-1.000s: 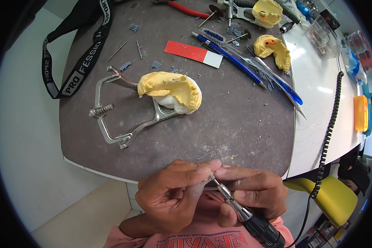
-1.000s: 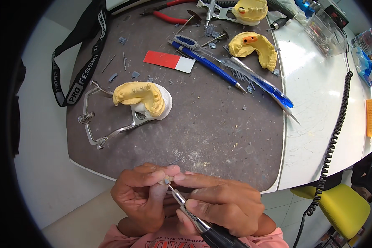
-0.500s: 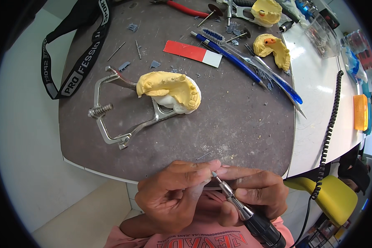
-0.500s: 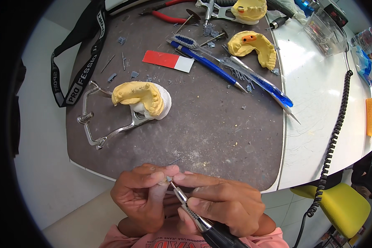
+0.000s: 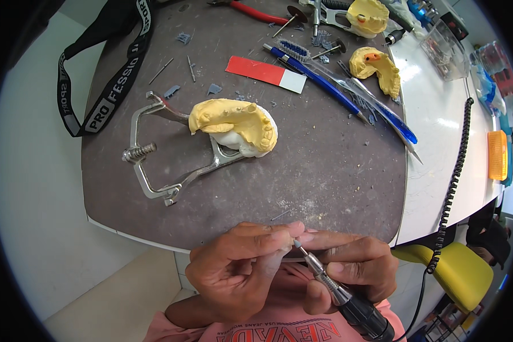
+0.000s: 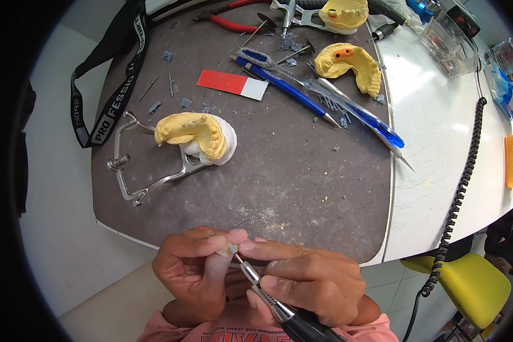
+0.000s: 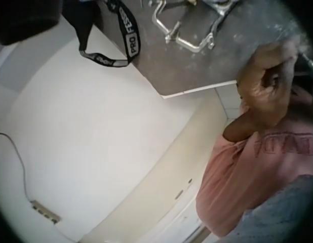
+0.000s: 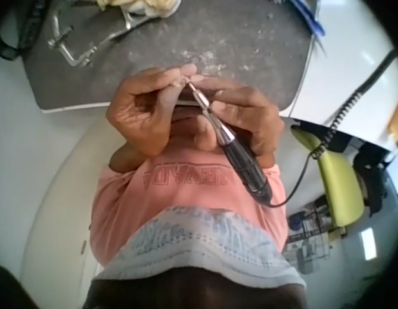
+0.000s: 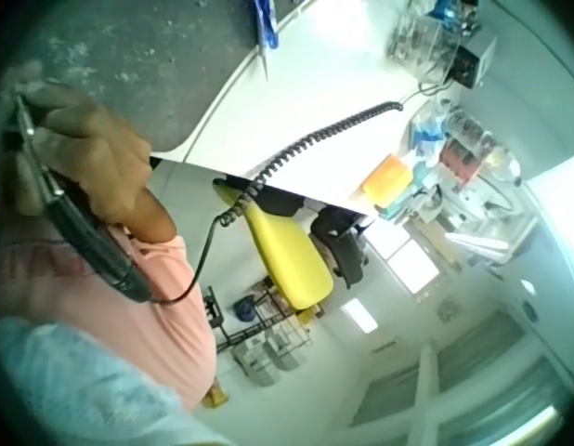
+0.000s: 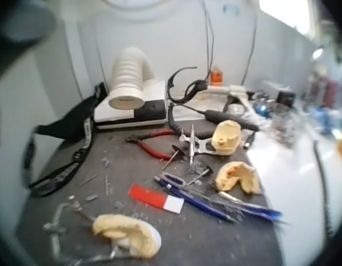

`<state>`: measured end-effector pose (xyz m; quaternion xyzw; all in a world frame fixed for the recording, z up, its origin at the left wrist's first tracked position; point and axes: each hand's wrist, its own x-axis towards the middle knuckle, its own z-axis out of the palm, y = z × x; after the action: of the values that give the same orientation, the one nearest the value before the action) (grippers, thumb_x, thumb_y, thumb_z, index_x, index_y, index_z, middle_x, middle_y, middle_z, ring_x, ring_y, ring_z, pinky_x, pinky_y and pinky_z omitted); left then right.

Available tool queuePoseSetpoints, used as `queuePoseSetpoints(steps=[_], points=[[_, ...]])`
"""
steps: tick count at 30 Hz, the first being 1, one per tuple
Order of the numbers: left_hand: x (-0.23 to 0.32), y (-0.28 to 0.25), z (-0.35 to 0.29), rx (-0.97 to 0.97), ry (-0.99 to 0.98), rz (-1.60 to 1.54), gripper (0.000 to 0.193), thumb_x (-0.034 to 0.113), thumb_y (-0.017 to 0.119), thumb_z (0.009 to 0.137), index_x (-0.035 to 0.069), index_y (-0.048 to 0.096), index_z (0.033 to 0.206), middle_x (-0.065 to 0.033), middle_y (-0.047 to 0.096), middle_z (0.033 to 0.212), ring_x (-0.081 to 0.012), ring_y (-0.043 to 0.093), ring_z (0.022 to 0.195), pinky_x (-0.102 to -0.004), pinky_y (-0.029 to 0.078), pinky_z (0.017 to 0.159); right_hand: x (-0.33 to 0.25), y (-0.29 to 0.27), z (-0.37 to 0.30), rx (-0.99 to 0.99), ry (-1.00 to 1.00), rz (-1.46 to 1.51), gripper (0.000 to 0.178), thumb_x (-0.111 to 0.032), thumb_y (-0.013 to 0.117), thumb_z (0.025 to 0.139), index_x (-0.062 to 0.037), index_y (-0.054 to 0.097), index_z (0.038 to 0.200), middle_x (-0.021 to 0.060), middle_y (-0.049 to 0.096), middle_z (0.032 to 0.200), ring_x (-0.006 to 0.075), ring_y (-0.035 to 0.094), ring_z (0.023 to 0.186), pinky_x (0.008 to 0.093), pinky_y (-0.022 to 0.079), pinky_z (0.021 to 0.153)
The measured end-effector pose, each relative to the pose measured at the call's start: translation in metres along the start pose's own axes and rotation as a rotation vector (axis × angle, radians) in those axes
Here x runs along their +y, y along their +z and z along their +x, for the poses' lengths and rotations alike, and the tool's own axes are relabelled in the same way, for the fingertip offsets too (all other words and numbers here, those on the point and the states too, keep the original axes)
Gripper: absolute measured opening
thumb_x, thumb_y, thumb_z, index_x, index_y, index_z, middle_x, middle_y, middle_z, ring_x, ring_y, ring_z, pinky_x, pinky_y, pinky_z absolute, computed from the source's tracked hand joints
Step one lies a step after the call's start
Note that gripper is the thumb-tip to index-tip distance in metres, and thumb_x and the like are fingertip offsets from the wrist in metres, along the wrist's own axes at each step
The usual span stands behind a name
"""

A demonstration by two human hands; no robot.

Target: The person shapes a dental prosthesis using a rotary handpiece tool and fits it onto a dental cast by hand.

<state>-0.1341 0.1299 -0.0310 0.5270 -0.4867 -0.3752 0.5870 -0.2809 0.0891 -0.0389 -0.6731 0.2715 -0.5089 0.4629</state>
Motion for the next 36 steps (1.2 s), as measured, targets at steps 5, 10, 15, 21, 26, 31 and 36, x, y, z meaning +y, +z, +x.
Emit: queuePoseSetpoints(steps=[5, 10, 15, 21, 26, 31, 36], points=[[-0.005, 0.002, 0.000, 0.096, 0.011, -0.087, 0.020, -0.015, 0.059, 0.080, -0.004, 0.060, 0.097, -0.0234, 0.067, 0.086, -0.0127, 0.066, 0.069, -0.0203, 0.050, 0.055, 0.000, 0.004, 0.003, 0.000, -0.006, -0.046, 0.034, -0.010, 0.077, 0.074, -0.0008, 0.048, 0.088, 0.0126, 0.053, 0.076, 0.0361, 0.067, 0.083, 0.0437, 0.059, 0.075], [-0.006, 0.002, -0.001, 0.091, 0.008, -0.071, 0.021, -0.015, 0.060, 0.079, -0.005, 0.059, 0.097, -0.0242, 0.067, 0.086, -0.0133, 0.066, 0.069, -0.0207, 0.050, 0.055, 0.004, 0.004, 0.003, 0.026, -0.075, -0.041, 0.035, -0.013, 0.078, 0.074, -0.0004, 0.047, 0.086, 0.0126, 0.053, 0.074, 0.0357, 0.068, 0.082, 0.0445, 0.059, 0.073], [-0.005, 0.004, -0.002, 0.115, -0.015, -0.141, 0.022, -0.016, 0.059, 0.079, -0.006, 0.057, 0.099, -0.0256, 0.066, 0.089, -0.0144, 0.066, 0.072, -0.0209, 0.051, 0.058, 0.005, 0.004, 0.001, 0.021, -0.099, -0.021, 0.035, -0.013, 0.077, 0.074, -0.0006, 0.047, 0.088, 0.0130, 0.053, 0.076, 0.0356, 0.068, 0.082, 0.0440, 0.059, 0.073], [-0.004, 0.002, -0.003, 0.088, -0.038, -0.143, 0.024, -0.016, 0.059, 0.078, -0.006, 0.056, 0.100, -0.0261, 0.066, 0.090, -0.0167, 0.067, 0.075, -0.0221, 0.052, 0.061, 0.002, 0.000, 0.002, -0.012, -0.061, -0.034, 0.035, -0.012, 0.077, 0.074, -0.0018, 0.047, 0.088, 0.0122, 0.054, 0.078, 0.0343, 0.068, 0.083, 0.0431, 0.059, 0.075], [-0.004, 0.003, -0.002, 0.097, -0.019, -0.134, 0.023, -0.016, 0.061, 0.078, -0.006, 0.058, 0.098, -0.0254, 0.066, 0.089, -0.0152, 0.066, 0.072, -0.0219, 0.051, 0.058, 0.000, 0.009, 0.010, 0.143, -0.080, 0.002, 0.022, -0.004, 0.076, 0.072, 0.0017, 0.056, 0.078, 0.0148, 0.062, 0.067, 0.0367, 0.069, 0.076, 0.0417, 0.059, 0.066], [-0.004, 0.001, -0.001, 0.079, 0.005, -0.078, 0.023, -0.016, 0.063, 0.076, -0.005, 0.059, 0.096, -0.0248, 0.067, 0.088, -0.0162, 0.067, 0.071, -0.0230, 0.052, 0.057, 0.002, 0.004, 0.010, 0.046, -0.096, -0.045, 0.022, -0.005, 0.076, 0.072, 0.0013, 0.056, 0.078, 0.0144, 0.063, 0.067, 0.0360, 0.069, 0.079, 0.0423, 0.059, 0.067], [-0.007, 0.001, -0.001, 0.069, 0.054, -0.030, 0.022, -0.015, 0.064, 0.076, -0.005, 0.060, 0.095, -0.0238, 0.067, 0.091, -0.0174, 0.067, 0.071, -0.0244, 0.053, 0.058, -0.004, 0.009, 0.007, 0.098, -0.055, -0.048, 0.023, -0.004, 0.076, 0.072, 0.0005, 0.056, 0.080, 0.0146, 0.063, 0.069, 0.0358, 0.068, 0.080, 0.0430, 0.059, 0.068]])
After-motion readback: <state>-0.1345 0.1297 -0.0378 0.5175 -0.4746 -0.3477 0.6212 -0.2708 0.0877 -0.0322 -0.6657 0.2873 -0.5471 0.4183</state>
